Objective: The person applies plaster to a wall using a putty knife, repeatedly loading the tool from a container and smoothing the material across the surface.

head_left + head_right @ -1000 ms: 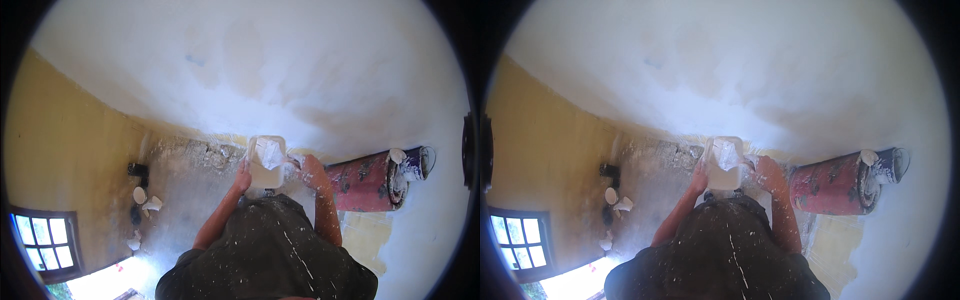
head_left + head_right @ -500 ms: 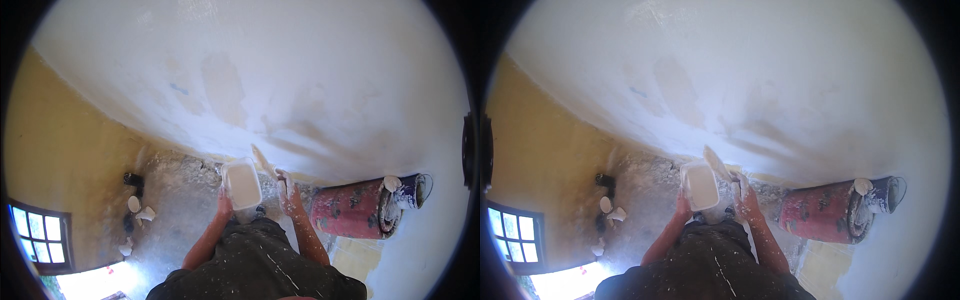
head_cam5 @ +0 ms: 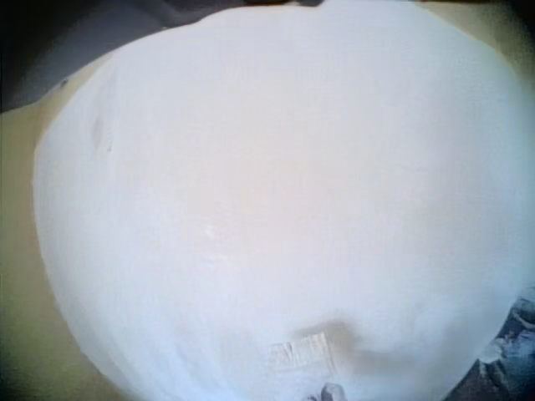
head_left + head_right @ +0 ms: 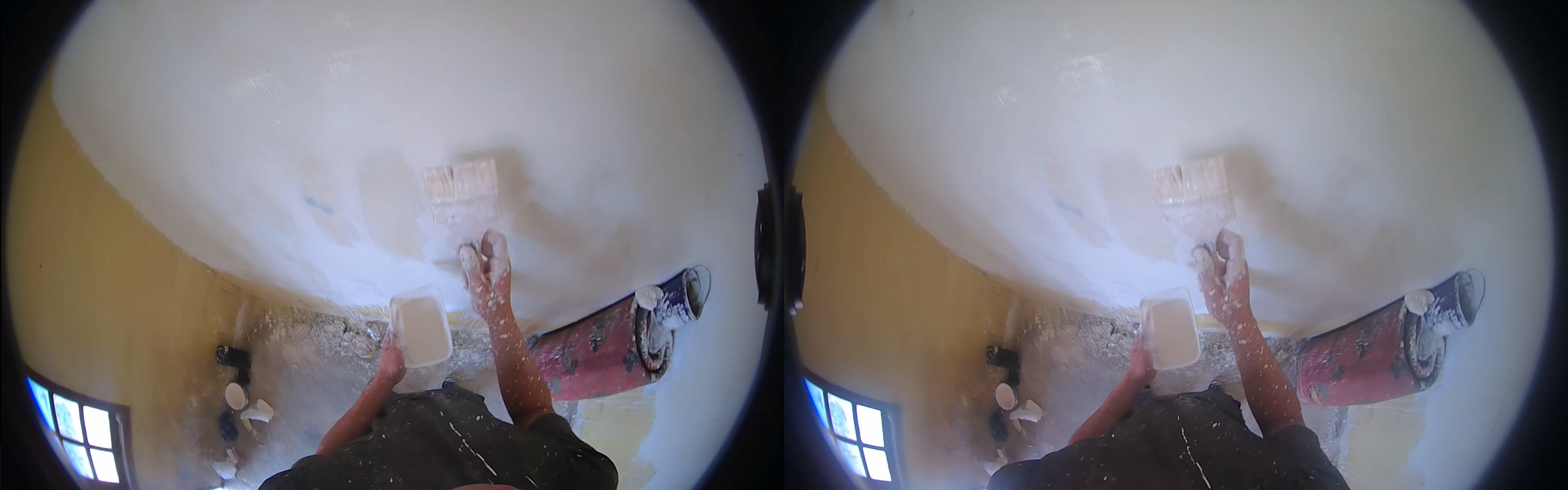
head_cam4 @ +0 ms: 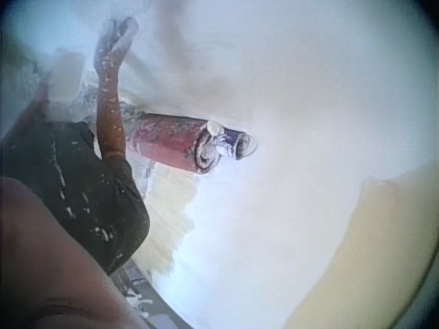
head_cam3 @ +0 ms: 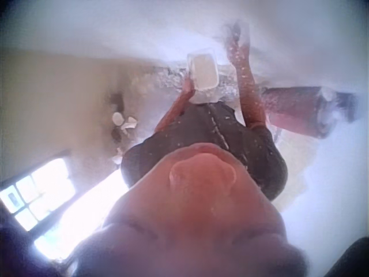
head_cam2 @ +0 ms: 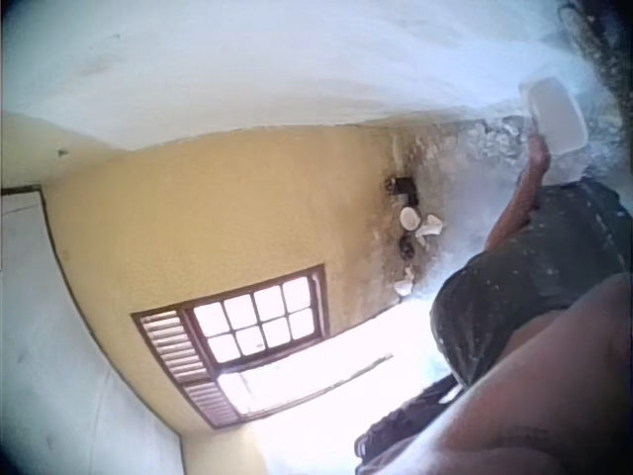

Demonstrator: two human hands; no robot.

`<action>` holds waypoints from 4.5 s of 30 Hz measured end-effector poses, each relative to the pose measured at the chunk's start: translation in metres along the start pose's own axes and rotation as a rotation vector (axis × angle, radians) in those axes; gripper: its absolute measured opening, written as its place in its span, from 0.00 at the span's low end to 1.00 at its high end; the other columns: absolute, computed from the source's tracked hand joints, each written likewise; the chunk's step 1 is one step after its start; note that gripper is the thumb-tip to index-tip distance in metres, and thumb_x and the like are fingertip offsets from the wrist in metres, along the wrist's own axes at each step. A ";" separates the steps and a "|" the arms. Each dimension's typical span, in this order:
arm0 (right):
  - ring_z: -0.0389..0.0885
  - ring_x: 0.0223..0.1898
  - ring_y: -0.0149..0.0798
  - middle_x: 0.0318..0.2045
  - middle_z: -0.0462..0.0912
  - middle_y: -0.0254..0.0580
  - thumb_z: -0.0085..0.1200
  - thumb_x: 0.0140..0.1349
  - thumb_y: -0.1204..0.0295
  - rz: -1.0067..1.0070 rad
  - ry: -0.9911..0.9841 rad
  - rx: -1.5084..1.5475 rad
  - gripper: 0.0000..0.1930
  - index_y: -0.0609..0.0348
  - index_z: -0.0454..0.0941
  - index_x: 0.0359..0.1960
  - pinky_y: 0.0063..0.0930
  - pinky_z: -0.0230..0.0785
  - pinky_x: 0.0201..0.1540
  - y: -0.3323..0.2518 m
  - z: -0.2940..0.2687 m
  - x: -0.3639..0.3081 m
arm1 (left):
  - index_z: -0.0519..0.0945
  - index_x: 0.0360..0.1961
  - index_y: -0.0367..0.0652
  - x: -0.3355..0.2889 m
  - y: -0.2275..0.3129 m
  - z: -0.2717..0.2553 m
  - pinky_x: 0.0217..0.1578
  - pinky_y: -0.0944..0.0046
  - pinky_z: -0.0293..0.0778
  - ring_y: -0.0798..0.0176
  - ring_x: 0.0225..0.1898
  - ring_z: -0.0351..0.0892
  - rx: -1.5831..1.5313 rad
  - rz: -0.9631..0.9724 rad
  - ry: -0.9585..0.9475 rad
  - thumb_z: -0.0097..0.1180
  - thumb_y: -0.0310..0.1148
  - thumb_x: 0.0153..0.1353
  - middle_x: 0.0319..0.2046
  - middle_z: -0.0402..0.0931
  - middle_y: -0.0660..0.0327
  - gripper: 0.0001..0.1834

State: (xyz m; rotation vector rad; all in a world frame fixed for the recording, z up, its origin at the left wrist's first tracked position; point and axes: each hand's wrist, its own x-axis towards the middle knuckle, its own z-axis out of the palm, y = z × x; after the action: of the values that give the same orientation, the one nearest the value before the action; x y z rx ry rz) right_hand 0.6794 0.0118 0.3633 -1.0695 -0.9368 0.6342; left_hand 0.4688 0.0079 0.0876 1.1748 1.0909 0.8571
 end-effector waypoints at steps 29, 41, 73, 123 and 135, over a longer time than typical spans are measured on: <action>0.60 0.22 0.21 0.35 0.68 0.40 0.40 0.63 0.74 -0.029 -0.280 0.660 0.15 0.75 0.62 0.46 0.09 0.57 0.13 -0.198 0.110 0.038 | 0.50 0.61 0.28 0.023 0.014 -0.192 0.64 0.57 0.42 0.43 0.64 0.44 1.268 0.431 -0.563 0.37 0.21 0.52 0.62 0.45 0.39 0.32; 0.58 0.16 0.19 0.23 0.65 0.24 0.47 0.62 0.63 0.547 0.200 0.670 0.19 0.45 0.65 0.55 0.11 0.51 0.14 0.083 0.087 -0.055 | 0.52 0.62 0.33 0.024 -0.086 -0.222 0.63 0.61 0.44 0.50 0.63 0.49 1.093 0.417 -0.507 0.36 0.25 0.57 0.62 0.49 0.46 0.29; 0.63 0.21 0.22 0.33 0.70 0.24 0.51 0.60 0.61 0.578 0.149 0.670 0.22 0.48 0.64 0.55 0.15 0.57 0.20 0.204 0.101 -0.091 | 0.57 0.61 0.37 -0.007 -0.055 -0.214 0.55 0.66 0.57 0.62 0.54 0.61 -0.555 -0.311 -0.162 0.35 0.36 0.67 0.54 0.62 0.55 0.23; 0.67 0.18 0.25 0.25 0.75 0.31 0.52 0.57 0.66 0.694 0.232 0.480 0.11 0.58 0.74 0.38 0.20 0.61 0.20 0.081 0.120 -0.033 | 0.53 0.62 0.44 -0.018 -0.022 -0.236 0.51 0.59 0.66 0.60 0.52 0.65 -0.589 -0.294 -0.279 0.34 0.38 0.67 0.53 0.63 0.57 0.24; 0.63 0.22 0.23 0.29 0.70 0.28 0.49 0.61 0.64 0.190 0.004 0.546 0.23 0.59 0.63 0.56 0.16 0.58 0.23 -0.006 0.151 -0.033 | 0.55 0.61 0.47 -0.019 0.000 -0.229 0.49 0.55 0.67 0.59 0.52 0.66 -0.662 -0.414 -0.291 0.35 0.39 0.67 0.52 0.64 0.59 0.22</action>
State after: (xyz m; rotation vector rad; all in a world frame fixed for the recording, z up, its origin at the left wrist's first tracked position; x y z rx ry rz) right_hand 0.5312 0.0495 0.3848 -0.6705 -0.6062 0.9780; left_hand 0.2436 0.0525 0.0844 0.4733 0.6880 0.6212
